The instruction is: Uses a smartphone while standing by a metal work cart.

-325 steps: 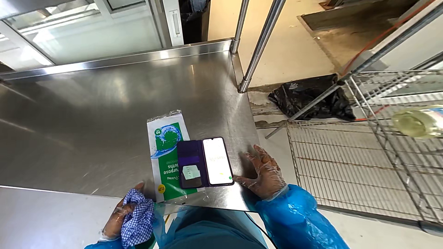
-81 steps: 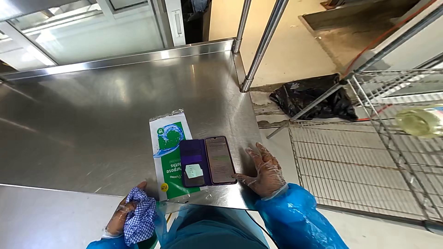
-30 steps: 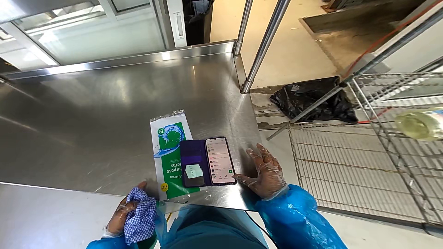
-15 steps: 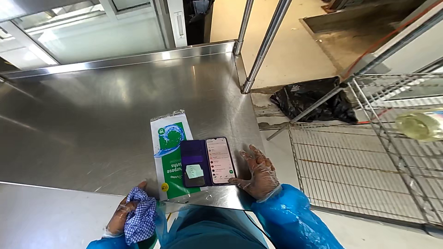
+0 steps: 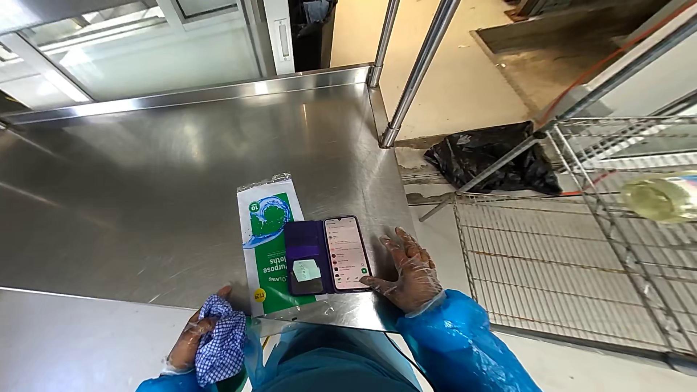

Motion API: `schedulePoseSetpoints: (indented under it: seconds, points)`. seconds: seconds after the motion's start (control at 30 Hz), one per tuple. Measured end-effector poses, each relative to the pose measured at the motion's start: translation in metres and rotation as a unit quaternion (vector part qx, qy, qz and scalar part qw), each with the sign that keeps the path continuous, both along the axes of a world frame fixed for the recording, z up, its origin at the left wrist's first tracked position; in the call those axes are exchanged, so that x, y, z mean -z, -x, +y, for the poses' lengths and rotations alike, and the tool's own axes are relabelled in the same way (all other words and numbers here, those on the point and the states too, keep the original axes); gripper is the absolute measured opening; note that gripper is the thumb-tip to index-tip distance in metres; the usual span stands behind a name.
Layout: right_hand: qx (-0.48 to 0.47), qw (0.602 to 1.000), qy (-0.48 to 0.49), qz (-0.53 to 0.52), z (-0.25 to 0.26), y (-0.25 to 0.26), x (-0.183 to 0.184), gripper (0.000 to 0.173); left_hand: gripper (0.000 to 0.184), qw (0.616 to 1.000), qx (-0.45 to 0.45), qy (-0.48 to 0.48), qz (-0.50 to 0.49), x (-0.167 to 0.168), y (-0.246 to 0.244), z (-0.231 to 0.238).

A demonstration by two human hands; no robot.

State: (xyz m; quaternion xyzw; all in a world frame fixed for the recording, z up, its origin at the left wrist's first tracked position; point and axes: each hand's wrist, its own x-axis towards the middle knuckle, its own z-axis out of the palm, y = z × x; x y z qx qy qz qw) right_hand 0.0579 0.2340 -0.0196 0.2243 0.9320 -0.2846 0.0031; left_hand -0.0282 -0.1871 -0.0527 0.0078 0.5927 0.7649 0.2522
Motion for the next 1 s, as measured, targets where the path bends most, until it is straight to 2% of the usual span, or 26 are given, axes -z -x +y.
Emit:
schedulePoseSetpoints:
  seconds: [0.27,0.4,0.53,0.77,1.0]
  points:
    - [0.003,0.997,-0.015,0.074,0.005,-0.004,0.009,0.093,0.050,1.000,-0.016,0.011,-0.005,-0.001,0.000,0.001]
    - [0.007,0.998,-0.005,0.063,0.005,-0.005,0.006,0.092,0.057,1.000,-0.001,0.004,0.000,0.001,0.001,0.000]
    - [0.007,0.998,-0.010,0.055,0.005,-0.004,0.004,0.092,0.051,1.000,0.003,0.014,0.007,0.001,0.001,-0.001]
    - [0.007,0.999,-0.004,0.040,0.004,0.001,0.002,0.090,0.054,1.000,0.001,0.013,0.003,0.002,0.001,0.000]
    - [0.006,0.998,-0.011,0.069,0.004,0.013,-0.002,0.085,0.058,1.000,-0.002,0.001,0.006,0.006,0.001,-0.002]
